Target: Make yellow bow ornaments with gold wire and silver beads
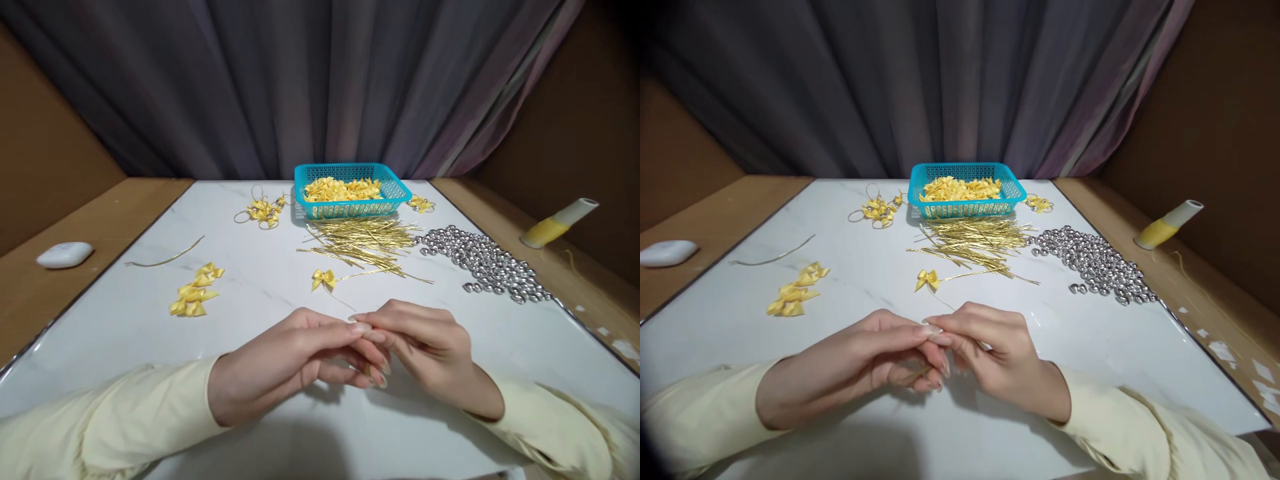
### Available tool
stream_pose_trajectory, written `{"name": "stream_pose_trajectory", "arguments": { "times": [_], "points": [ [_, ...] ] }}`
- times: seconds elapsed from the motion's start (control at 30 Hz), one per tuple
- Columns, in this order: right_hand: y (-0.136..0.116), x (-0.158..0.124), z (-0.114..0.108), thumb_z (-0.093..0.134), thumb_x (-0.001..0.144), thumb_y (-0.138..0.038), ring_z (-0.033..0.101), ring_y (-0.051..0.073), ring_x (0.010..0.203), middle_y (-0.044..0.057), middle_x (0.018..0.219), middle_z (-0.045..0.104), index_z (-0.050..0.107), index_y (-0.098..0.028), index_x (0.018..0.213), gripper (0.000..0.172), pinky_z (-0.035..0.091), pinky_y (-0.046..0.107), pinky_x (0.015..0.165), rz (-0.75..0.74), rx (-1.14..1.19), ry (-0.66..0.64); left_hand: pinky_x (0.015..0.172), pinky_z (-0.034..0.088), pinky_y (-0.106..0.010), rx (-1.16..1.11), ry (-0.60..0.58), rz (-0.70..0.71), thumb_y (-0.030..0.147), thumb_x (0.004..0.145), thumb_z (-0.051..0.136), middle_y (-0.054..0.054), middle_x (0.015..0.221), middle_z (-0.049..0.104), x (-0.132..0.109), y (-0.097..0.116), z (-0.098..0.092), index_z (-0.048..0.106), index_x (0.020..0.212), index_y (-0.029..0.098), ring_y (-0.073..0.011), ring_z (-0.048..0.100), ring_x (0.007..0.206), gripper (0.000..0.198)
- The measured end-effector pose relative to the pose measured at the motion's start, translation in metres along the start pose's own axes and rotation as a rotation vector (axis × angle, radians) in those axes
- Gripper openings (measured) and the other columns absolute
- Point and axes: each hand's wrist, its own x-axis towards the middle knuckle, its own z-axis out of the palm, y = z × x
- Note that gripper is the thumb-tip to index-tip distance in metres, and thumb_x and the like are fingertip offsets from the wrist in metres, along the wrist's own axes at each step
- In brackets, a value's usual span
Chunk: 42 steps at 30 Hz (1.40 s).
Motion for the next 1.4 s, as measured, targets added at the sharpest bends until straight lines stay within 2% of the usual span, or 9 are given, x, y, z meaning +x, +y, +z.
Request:
{"name": "stream_pose_trajectory", "arguments": {
  "times": [0.3, 0.53, 0.6, 0.7, 0.87, 0.97, 1.07, 1.23, 1.4],
  "points": [
    [0.005, 0.000, -0.001, 0.052, 0.081, -0.003, 0.056, 0.012, 0.059, 0.006, 0.069, 0.061, 0.062, -0.012, 0.108, 0.031, 0.046, 0.024, 0.053, 0.006, 0.005, -0.078, 0.074, 0.048, -0.023, 0.226, 0.074, 0.103, 0.023, 0.085, 0.048, -0.008, 0.080, 0.067, -0.003, 0.004, 0.001, 0.070, 0.075, 0.009, -0.0143, 0.061, 0.074, 0.027],
    [0.014, 0.000, 0.000, 0.046, 0.084, -0.008, 0.052, 0.011, 0.059, 0.004, 0.068, 0.057, 0.059, -0.012, 0.108, 0.028, 0.044, 0.024, 0.054, -0.016, -0.099, -0.130, 0.078, 0.048, -0.022, 0.011, 0.064, 0.044, 0.025, 0.086, 0.047, -0.009, 0.080, 0.067, 0.007, -0.002, -0.009, 0.069, 0.076, 0.006, -0.0135, 0.062, 0.077, 0.031],
    [0.016, 0.003, 0.000, 0.045, 0.086, -0.011, 0.053, 0.011, 0.058, 0.003, 0.066, 0.057, 0.061, -0.013, 0.106, 0.026, 0.045, 0.023, 0.055, 0.050, -0.088, -0.145, 0.079, 0.048, -0.020, -0.005, 0.062, 0.060, 0.024, 0.086, 0.048, -0.010, 0.082, 0.067, 0.012, -0.004, -0.013, 0.069, 0.076, 0.006, -0.0136, 0.062, 0.079, 0.030],
    [0.019, 0.009, 0.000, 0.044, 0.088, -0.018, 0.055, 0.011, 0.058, 0.000, 0.058, 0.057, 0.064, -0.015, 0.095, 0.022, 0.046, 0.025, 0.060, 0.277, 0.031, -0.145, 0.080, 0.049, -0.020, -0.075, 0.063, 0.100, 0.022, 0.085, 0.048, -0.010, 0.082, 0.067, 0.019, -0.005, -0.021, 0.069, 0.077, 0.006, -0.0137, 0.062, 0.080, 0.027],
    [0.029, 0.017, -0.004, 0.060, 0.079, -0.023, 0.061, 0.011, 0.063, 0.001, 0.079, 0.060, 0.058, -0.017, 0.096, 0.018, 0.052, 0.027, 0.064, 0.632, 0.576, -0.010, 0.085, 0.049, -0.020, -0.257, 0.113, 0.262, 0.014, 0.082, 0.051, -0.010, 0.088, 0.068, 0.028, -0.002, -0.035, 0.069, 0.080, 0.006, -0.0152, 0.063, 0.087, 0.020],
    [0.035, 0.020, -0.007, 0.063, 0.077, -0.022, 0.061, 0.010, 0.069, 0.003, 0.083, 0.061, 0.058, -0.014, 0.092, 0.018, 0.053, 0.026, 0.068, 0.700, 0.785, 0.062, 0.084, 0.049, -0.015, -0.251, 0.183, 0.318, 0.004, 0.080, 0.052, -0.008, 0.091, 0.068, 0.032, 0.000, -0.040, 0.068, 0.085, 0.008, -0.0115, 0.063, 0.086, 0.017],
    [0.039, 0.021, -0.009, 0.060, 0.079, -0.022, 0.058, 0.007, 0.060, 0.004, 0.080, 0.062, 0.061, -0.010, 0.082, 0.012, 0.052, 0.019, 0.061, 0.702, 0.808, 0.113, 0.077, 0.051, -0.012, -0.293, 0.218, 0.283, 0.003, 0.083, 0.049, -0.008, 0.083, 0.067, 0.035, 0.000, -0.044, 0.067, 0.082, 0.005, -0.0096, 0.065, 0.077, 0.018],
    [0.044, 0.019, -0.007, 0.061, 0.079, -0.023, 0.056, 0.005, 0.053, 0.003, 0.071, 0.063, 0.060, -0.009, 0.075, 0.014, 0.050, 0.017, 0.055, 0.736, 0.841, 0.056, 0.070, 0.055, -0.016, -0.479, 0.189, 0.206, 0.012, 0.088, 0.038, -0.014, 0.077, 0.067, 0.037, 0.002, -0.049, 0.063, 0.085, -0.002, -0.0151, 0.067, 0.073, 0.029],
    [0.047, 0.015, -0.001, 0.067, 0.073, -0.021, 0.056, 0.006, 0.046, 0.004, 0.071, 0.067, 0.055, -0.012, 0.079, 0.016, 0.049, 0.019, 0.048, 0.807, 0.831, 0.018, 0.083, 0.050, -0.019, -0.504, 0.076, 0.230, -0.002, 0.063, 0.041, -0.022, 0.094, 0.065, 0.034, 0.003, -0.052, 0.062, 0.092, -0.006, -0.0244, 0.060, 0.101, 0.036]
  ]
}}
